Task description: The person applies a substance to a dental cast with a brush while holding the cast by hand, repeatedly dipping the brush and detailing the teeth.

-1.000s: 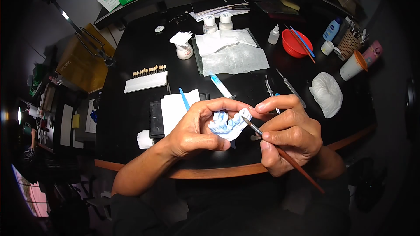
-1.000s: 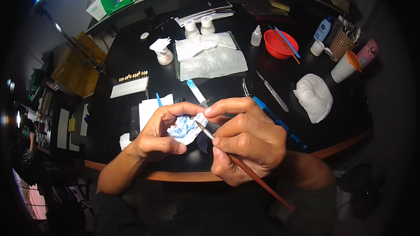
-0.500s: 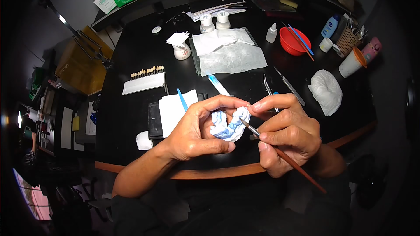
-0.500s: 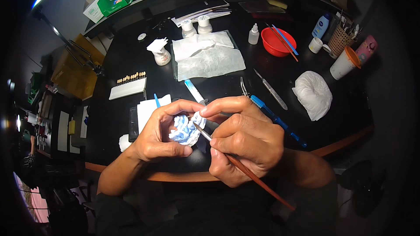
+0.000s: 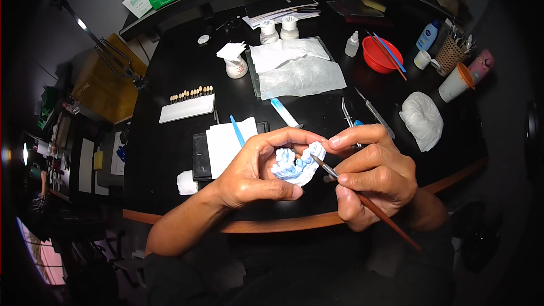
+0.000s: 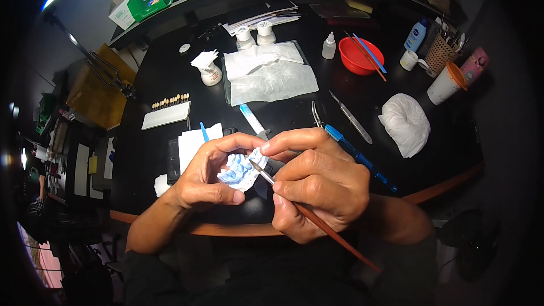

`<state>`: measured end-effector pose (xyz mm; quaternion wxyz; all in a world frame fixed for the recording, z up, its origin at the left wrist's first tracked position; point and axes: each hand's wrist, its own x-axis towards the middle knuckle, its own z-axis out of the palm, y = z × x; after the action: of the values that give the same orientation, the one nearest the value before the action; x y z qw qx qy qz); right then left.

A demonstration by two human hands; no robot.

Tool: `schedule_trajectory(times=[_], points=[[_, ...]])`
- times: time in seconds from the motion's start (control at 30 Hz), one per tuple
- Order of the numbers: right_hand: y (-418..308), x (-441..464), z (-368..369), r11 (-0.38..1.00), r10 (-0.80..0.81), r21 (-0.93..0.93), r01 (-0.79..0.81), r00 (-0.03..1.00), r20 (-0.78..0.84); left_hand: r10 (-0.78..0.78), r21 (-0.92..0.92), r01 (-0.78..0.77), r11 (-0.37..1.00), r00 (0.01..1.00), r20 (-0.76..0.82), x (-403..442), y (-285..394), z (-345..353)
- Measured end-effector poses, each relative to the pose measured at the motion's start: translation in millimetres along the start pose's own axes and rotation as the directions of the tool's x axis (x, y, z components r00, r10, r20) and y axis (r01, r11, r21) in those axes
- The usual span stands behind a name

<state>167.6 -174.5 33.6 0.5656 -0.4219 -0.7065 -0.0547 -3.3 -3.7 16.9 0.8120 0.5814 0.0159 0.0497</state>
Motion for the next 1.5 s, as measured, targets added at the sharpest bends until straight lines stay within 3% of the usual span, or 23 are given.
schedule_trajectory(times=[0.5, 1.5], points=[[-0.7, -0.4, 2.3, 1.000, -0.009, -0.007, 0.009, 1.000, -0.010, -0.077, -0.026, 0.077, 0.997, 0.997, -0.022, -1.9, 4.0, -1.0], [-2.0, -0.4, 4.1, 0.999, -0.020, -0.047, 0.019, 1.000, -0.018, -0.049, -0.020, 0.049, 0.999, 0.999, -0.014, -0.5, 2.6, -1.4]])
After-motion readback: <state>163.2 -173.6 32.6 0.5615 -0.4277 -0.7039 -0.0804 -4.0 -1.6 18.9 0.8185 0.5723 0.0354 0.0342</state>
